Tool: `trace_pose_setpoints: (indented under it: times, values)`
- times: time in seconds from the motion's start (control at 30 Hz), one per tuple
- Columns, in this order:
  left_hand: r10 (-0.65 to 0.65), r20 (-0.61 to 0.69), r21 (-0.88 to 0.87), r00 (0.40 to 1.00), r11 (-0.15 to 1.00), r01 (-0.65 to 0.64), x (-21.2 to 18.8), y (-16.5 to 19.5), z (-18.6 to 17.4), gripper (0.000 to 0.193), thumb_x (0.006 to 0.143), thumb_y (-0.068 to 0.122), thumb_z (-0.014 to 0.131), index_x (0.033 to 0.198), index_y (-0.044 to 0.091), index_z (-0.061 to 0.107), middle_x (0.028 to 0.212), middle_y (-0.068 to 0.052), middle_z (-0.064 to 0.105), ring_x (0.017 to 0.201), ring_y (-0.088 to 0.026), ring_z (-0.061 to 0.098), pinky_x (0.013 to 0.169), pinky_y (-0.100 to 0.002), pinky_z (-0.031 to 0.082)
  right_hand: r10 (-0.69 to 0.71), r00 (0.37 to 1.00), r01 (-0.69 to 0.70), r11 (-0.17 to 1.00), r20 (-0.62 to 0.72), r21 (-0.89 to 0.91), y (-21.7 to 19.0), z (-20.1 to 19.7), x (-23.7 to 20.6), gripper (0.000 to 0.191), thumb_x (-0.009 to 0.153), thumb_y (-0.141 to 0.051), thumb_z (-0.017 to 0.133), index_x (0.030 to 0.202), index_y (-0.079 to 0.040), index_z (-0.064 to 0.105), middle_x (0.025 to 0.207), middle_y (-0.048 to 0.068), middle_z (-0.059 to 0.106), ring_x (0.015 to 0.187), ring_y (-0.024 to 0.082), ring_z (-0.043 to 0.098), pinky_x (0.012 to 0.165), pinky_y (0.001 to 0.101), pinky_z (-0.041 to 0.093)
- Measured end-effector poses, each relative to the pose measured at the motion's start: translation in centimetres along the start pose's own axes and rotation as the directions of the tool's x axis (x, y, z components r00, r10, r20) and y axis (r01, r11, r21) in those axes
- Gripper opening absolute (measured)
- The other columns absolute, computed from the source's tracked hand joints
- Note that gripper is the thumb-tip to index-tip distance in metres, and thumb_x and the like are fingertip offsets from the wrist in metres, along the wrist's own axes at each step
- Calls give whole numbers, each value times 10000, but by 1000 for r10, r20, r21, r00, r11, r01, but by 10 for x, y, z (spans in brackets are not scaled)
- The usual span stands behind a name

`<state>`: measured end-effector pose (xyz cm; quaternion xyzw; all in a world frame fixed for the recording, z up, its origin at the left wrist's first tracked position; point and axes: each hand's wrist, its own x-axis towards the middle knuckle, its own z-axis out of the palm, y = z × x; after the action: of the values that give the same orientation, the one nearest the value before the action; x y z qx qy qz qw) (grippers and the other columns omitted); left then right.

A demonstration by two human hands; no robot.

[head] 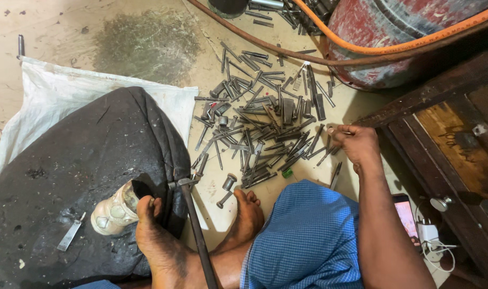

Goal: The person sits on the floor and repeatedly hammers small metal pins on a large stone anvil. They use a hammer in their right hand and hold the pins with their left hand, occasionally picking new pins from a pile on the floor.

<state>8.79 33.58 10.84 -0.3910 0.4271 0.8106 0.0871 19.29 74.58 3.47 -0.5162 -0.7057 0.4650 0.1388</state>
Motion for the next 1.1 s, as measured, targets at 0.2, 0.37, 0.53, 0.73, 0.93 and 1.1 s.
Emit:
trace_pose_setpoints:
  times: [0.2, 0.37, 0.53, 0.73, 0.93, 1.1]
  values:
    - [-56, -44, 13, 997, 998, 57, 3, -4, -4, 428, 718, 490, 801, 961, 161, 676, 1005, -7, 681, 1003, -188, 631, 946, -370, 492, 46, 998, -45, 999, 39, -27, -7, 1, -5, 461, 838, -188, 841, 1205, 59, 712, 939, 132, 768, 698, 179, 713, 740, 305, 567]
    - [1, 12, 8, 1000, 1000, -1, 13, -9, -11, 456, 746, 485, 811, 997, 131, 672, 1010, -12, 662, 1007, -176, 610, 971, -345, 466, 67, 998, -64, 987, 17, -148, -8, -3, -9, 462, 845, -215, 827, 1238, 3, 720, 894, 153, 762, 705, 186, 713, 693, 315, 556]
    - [162, 18, 65, 987, 984, -163, 25, -15, -14, 498, 771, 477, 818, 1042, 83, 679, 1038, -10, 650, 1040, -143, 585, 1021, -312, 418, 107, 994, -107, 952, -15, -286, 3, -12, -4, 413, 866, -225, 817, 1233, -50, 748, 859, 132, 744, 685, 183, 674, 634, 342, 518]
    - [73, 19, 76, 997, 994, -75, 22, -15, -16, 535, 761, 520, 791, 1068, 97, 674, 1063, -29, 660, 1051, -155, 598, 1027, -331, 432, 119, 990, -92, 950, 75, -299, 9, -13, 4, 402, 901, -116, 741, 1302, -117, 729, 937, 73, 723, 776, 156, 679, 740, 334, 550]
    - [18, 7, 75, 1000, 997, -18, 13, -6, -11, 523, 735, 532, 779, 1043, 120, 680, 1052, -28, 673, 1028, -181, 629, 975, -368, 478, 106, 894, 122, 877, 435, -465, -6, 22, -19, 695, 881, 9, 598, 1488, -325, 548, 892, 89, 784, 822, 129, 707, 842, 326, 570]
    - [1, 7, 14, 1000, 1000, -1, 12, 1, -11, 436, 748, 497, 823, 976, 154, 681, 1025, 5, 658, 1032, -155, 606, 976, -344, 470, 100, 869, 322, 630, 485, -707, -17, 37, -37, 713, 879, -94, 690, 1511, -357, 491, 898, 71, 721, 750, 185, 696, 817, 333, 543]
